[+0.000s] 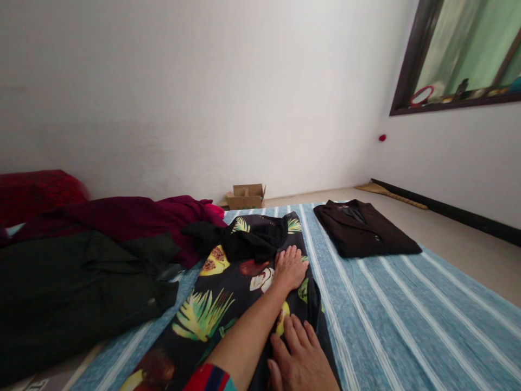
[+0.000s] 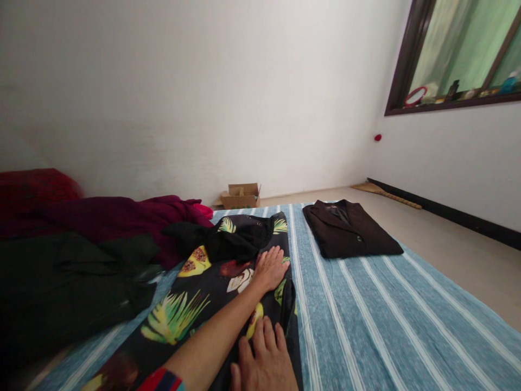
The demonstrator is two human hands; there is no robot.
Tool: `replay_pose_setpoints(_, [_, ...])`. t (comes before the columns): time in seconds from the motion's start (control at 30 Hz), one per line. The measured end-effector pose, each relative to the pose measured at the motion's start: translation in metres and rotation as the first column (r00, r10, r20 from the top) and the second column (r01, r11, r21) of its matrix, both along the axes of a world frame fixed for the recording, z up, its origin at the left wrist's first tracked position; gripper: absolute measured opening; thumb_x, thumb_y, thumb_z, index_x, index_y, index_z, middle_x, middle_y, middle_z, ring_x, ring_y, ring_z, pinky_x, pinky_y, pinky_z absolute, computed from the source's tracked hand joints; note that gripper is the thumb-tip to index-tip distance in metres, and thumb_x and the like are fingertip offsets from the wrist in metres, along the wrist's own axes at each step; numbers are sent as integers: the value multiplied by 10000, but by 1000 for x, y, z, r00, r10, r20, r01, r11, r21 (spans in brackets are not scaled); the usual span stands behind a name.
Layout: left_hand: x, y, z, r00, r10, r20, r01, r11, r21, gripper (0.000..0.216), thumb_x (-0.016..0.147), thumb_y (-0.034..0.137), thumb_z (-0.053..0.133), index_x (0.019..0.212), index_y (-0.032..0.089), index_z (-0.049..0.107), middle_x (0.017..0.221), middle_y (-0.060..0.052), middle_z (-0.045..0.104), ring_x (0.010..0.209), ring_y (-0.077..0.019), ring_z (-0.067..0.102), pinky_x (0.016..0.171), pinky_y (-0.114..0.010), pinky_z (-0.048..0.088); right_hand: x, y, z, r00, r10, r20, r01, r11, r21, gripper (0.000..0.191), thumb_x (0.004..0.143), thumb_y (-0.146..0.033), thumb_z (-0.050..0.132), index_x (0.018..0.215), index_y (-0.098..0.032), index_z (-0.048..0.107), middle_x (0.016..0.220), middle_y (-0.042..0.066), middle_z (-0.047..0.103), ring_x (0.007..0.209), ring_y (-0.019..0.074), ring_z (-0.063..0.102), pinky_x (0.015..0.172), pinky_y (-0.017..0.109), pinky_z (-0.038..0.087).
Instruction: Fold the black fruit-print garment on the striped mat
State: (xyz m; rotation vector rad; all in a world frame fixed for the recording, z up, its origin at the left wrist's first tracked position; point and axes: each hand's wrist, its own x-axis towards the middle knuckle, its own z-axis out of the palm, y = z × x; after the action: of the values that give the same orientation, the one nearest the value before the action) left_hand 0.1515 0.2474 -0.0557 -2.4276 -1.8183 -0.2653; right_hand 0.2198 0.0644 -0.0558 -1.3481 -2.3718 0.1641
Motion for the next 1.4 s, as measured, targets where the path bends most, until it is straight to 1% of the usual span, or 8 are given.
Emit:
replay_pose_setpoints(0.23, [0,0,-1,1000,1,13,-1,1000,8,511,919,462,252,1297,160,416,1405,-113,401,1314,-230,306,1063,-414,229,0,-1,0,1000,4,0,-4,1000,5,384,846,-465,492,1138,-242,603,1281,149,530,1191,337,471,966,538,368])
replay_pose_setpoints(0.43, [1,-2,1,1000,-5,21,5,1000,12,497,921,443,270,1276,136,433,1392,-125,413,1303,-235,318,1061,-409,232,1,-3,1,1000,-12,3,12,1000,-6,386,856,-463,477,1158,-253,594,1291,138,524,1201,332,461,974,531,362])
replay_pose_setpoints(0.6, [1,-3,1,1000,-3,28,2,1000,21,452,919,432,287,1259,174,438,1381,-113,425,1288,-233,337,1053,-424,238,2,-4,4,1000,-16,4,16,1000,-18,378,866,-438,465,1176,-255,580,1307,133,510,1210,323,453,983,515,358])
replay_pose_setpoints(0.8, [2,-4,2,999,-10,31,9,999,36,444,920,421,300,1234,144,447,1365,-131,428,1276,-241,345,1050,-415,242,2,-5,6,1000,-20,5,20,1000,-19,366,875,-423,454,1174,-255,581,1310,129,509,1212,314,453,984,505,361])
replay_pose_setpoints(1.0, [1,-5,1,999,-13,35,11,999,49,391,918,411,315,1200,184,464,1354,-115,441,1267,-235,353,1045,-424,247,3,-5,5,1000,-17,1,17,1000,-10,376,874,-436,452,1175,-254,584,1302,135,515,1204,323,460,974,512,365])
replay_pose_setpoints(1.17, [1,-4,-1,999,-16,43,13,999,48,412,922,404,313,1200,140,462,1360,-139,427,1272,-239,348,1051,-408,232,2,-5,6,1000,-28,13,28,1000,12,357,866,-428,470,1159,-264,590,1291,127,528,1195,311,472,966,497,378])
replay_pose_setpoints(1.4, [1,-3,-2,999,-18,48,15,997,72,405,922,400,311,1186,136,469,1337,-133,450,1254,-240,367,1041,-406,247,5,-8,13,999,-23,23,23,1000,-17,342,873,-412,457,1148,-262,593,1297,126,522,1202,306,467,971,492,382])
